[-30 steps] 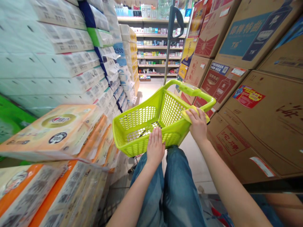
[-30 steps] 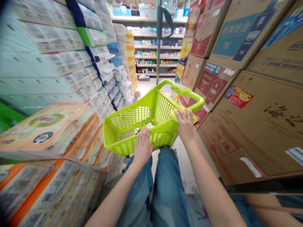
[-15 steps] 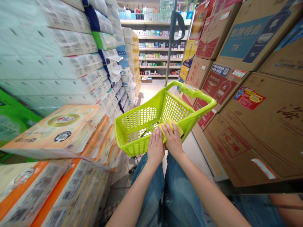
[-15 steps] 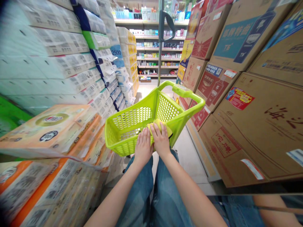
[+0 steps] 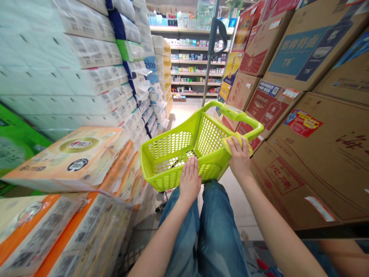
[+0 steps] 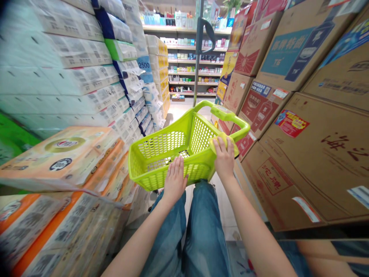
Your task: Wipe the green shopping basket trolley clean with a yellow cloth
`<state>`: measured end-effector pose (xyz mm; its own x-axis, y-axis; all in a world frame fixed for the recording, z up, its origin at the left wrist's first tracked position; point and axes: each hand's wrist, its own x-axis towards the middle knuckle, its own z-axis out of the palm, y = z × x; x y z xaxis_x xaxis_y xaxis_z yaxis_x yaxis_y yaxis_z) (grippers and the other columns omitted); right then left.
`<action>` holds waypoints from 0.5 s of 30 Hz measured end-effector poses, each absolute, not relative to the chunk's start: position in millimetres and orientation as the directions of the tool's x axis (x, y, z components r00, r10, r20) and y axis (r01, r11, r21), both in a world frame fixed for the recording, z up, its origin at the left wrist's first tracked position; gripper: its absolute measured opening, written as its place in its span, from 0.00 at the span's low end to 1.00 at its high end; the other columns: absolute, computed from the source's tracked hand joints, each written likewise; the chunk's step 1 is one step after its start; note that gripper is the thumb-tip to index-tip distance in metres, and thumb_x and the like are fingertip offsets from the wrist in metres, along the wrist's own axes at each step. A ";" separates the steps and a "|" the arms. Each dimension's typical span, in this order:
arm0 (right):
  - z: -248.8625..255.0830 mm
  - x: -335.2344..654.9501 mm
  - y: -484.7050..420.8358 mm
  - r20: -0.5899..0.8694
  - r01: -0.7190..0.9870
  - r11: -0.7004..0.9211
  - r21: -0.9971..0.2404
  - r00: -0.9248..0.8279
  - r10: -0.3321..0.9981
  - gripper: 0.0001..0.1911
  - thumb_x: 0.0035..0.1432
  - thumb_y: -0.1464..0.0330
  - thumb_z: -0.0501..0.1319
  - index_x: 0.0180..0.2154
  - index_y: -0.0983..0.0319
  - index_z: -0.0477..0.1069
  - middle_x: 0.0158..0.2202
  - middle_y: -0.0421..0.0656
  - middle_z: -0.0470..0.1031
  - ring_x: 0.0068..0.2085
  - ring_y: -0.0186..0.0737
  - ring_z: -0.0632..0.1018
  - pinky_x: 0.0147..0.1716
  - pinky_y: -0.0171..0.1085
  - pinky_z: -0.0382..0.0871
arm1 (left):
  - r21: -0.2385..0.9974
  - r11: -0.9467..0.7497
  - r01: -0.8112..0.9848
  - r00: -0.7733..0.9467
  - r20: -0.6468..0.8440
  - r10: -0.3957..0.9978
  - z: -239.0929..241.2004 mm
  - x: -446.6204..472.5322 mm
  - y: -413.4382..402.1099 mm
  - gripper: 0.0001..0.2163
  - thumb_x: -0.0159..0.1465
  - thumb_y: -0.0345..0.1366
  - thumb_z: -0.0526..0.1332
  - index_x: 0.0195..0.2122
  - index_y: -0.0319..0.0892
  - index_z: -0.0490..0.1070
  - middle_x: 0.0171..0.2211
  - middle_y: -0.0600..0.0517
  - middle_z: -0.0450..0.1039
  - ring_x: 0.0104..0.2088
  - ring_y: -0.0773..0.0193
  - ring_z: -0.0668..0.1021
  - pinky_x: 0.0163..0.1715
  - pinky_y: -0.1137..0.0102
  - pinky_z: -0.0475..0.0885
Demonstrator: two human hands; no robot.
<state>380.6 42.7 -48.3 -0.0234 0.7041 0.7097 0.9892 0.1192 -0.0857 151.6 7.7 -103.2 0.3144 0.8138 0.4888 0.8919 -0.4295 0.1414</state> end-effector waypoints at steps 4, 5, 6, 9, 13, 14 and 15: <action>-77.2 318.6 34.2 0.684 0.978 0.145 -0.148 -0.005 0.729 0.33 0.58 0.82 0.48 0.64 0.63 0.64 0.64 0.48 0.67 0.72 0.54 0.46 0.68 0.59 0.53 | 0.117 -0.426 0.897 0.320 0.491 0.810 -104.3 151.6 8.4 0.35 0.66 0.35 0.55 0.71 0.31 0.43 0.71 0.40 0.51 0.71 0.52 0.54 0.69 0.56 0.53; -84.5 301.5 30.9 0.670 0.971 0.186 -0.148 -0.040 0.741 0.32 0.60 0.82 0.48 0.64 0.63 0.63 0.64 0.48 0.67 0.72 0.53 0.46 0.68 0.58 0.53 | 0.106 -0.422 0.901 0.321 0.492 0.809 -104.7 151.5 8.7 0.34 0.66 0.35 0.54 0.71 0.30 0.44 0.71 0.39 0.51 0.71 0.51 0.55 0.69 0.56 0.53; -90.9 286.0 27.6 0.659 0.964 0.218 -0.155 -0.064 0.749 0.31 0.61 0.80 0.49 0.64 0.62 0.63 0.65 0.46 0.67 0.72 0.53 0.45 0.68 0.57 0.53 | 0.093 -0.415 0.905 0.320 0.494 0.808 -105.1 151.3 9.1 0.33 0.66 0.34 0.54 0.70 0.29 0.46 0.71 0.39 0.52 0.71 0.52 0.55 0.69 0.56 0.54; -101.8 258.7 19.9 0.649 0.955 0.241 -0.172 -0.074 0.757 0.29 0.64 0.77 0.50 0.65 0.62 0.62 0.65 0.46 0.66 0.72 0.56 0.44 0.67 0.58 0.54 | 0.065 -0.407 0.911 0.323 0.500 0.804 -106.3 150.8 10.0 0.31 0.65 0.31 0.53 0.70 0.28 0.49 0.70 0.39 0.54 0.70 0.52 0.57 0.69 0.57 0.54; -95.3 276.2 19.3 0.606 0.948 0.306 -0.087 -0.193 0.772 0.30 0.63 0.78 0.50 0.65 0.61 0.61 0.66 0.43 0.66 0.72 0.56 0.50 0.68 0.56 0.53 | 0.078 -0.420 0.904 0.329 0.499 0.801 -106.0 151.1 9.5 0.32 0.66 0.34 0.54 0.70 0.30 0.47 0.70 0.39 0.53 0.71 0.52 0.55 0.69 0.57 0.54; -90.5 288.3 20.8 0.590 0.943 0.327 -0.059 -0.231 0.773 0.31 0.62 0.78 0.50 0.66 0.60 0.61 0.66 0.43 0.66 0.71 0.55 0.51 0.68 0.56 0.52 | 0.084 -0.420 0.904 0.327 0.497 0.804 -105.7 151.2 9.2 0.33 0.67 0.35 0.53 0.70 0.30 0.46 0.71 0.39 0.52 0.71 0.52 0.55 0.69 0.57 0.54; -84.7 302.5 23.0 0.580 0.942 0.335 -0.034 -0.254 0.774 0.31 0.62 0.79 0.50 0.65 0.59 0.61 0.66 0.42 0.66 0.71 0.54 0.53 0.68 0.56 0.51 | 0.090 -0.419 0.903 0.325 0.495 0.806 -105.5 151.3 8.9 0.33 0.67 0.35 0.53 0.71 0.30 0.45 0.71 0.39 0.52 0.71 0.52 0.55 0.69 0.56 0.54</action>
